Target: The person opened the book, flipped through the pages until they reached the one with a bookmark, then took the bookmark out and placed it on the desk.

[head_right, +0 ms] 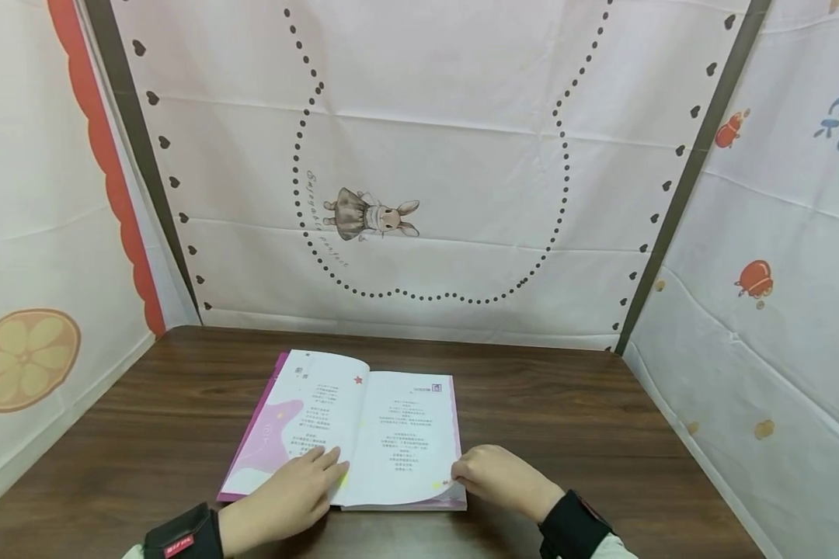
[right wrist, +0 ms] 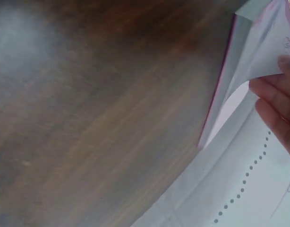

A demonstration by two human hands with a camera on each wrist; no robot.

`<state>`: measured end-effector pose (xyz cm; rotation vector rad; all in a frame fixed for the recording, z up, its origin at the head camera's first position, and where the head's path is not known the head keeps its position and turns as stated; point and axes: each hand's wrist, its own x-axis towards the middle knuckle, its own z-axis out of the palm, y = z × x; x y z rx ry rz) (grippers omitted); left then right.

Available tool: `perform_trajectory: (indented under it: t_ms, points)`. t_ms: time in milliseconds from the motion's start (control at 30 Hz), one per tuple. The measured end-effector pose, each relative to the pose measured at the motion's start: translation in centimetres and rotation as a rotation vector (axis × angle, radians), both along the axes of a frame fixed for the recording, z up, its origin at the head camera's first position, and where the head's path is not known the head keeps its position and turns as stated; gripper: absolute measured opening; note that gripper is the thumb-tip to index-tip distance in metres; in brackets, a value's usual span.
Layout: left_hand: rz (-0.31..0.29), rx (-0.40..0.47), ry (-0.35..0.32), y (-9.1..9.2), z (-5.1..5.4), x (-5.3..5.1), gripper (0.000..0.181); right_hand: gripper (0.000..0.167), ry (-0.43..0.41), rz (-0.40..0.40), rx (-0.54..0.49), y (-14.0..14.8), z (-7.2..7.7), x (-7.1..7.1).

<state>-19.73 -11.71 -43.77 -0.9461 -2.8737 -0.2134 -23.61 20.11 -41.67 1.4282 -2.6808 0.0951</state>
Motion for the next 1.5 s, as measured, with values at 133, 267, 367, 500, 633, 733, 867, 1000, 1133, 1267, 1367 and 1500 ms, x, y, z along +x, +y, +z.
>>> perform_trajectory:
  t_ms: [133,267,367,500,633,733,867,1000,1133,1267,1367,1500]
  points:
    - [-0.011,-0.028,0.009,0.0,0.3,-0.2,0.036,0.008,0.080,0.038,-0.093,-0.2,0.3,-0.2]
    - [-0.012,-0.044,0.005,0.3,0.3,-0.3,0.033,0.009,0.145,0.068,-0.157,-0.2,0.5,-0.3]
    - [0.004,-0.056,-0.009,0.6,0.3,-0.3,0.038,0.009,0.182,0.085,-0.183,-0.1,0.9,-0.4]
    - [0.040,-0.074,-0.023,1.0,0.5,-0.2,0.052,0.010,0.276,0.130,-0.199,-0.4,1.6,-0.6]
    - [0.089,-0.117,0.021,2.0,0.7,-0.2,0.065,0.014,0.395,0.190,-0.212,-0.5,2.4,-0.9]
    - [0.136,-0.205,0.095,2.8,0.8,-0.2,0.073,0.016,0.456,0.227,-0.219,-0.7,2.9,-0.9]
    - [0.188,-0.296,0.156,3.5,0.7,0.1,0.081,0.017,0.478,0.249,-0.215,-0.9,3.2,-0.7]
    - [0.207,-0.316,0.182,4.0,0.3,0.3,0.084,0.021,0.499,0.257,-0.191,-1.3,3.6,-0.3]
    - [0.215,-0.289,0.221,4.3,0.0,0.2,0.075,0.025,0.537,0.250,-0.151,-1.7,4.1,0.0]
    - [0.220,-0.251,0.279,4.4,-0.2,0.0,0.055,0.027,0.530,0.230,-0.145,-2.0,4.5,0.0]
    - [0.208,-0.246,0.318,4.3,-0.3,-0.2,0.048,0.024,0.529,0.203,-0.204,-2.0,4.6,-0.2]
    - [0.177,-0.192,0.337,4.0,-0.2,-0.2,0.041,0.023,0.534,0.140,-0.312,-1.6,4.4,-0.5]
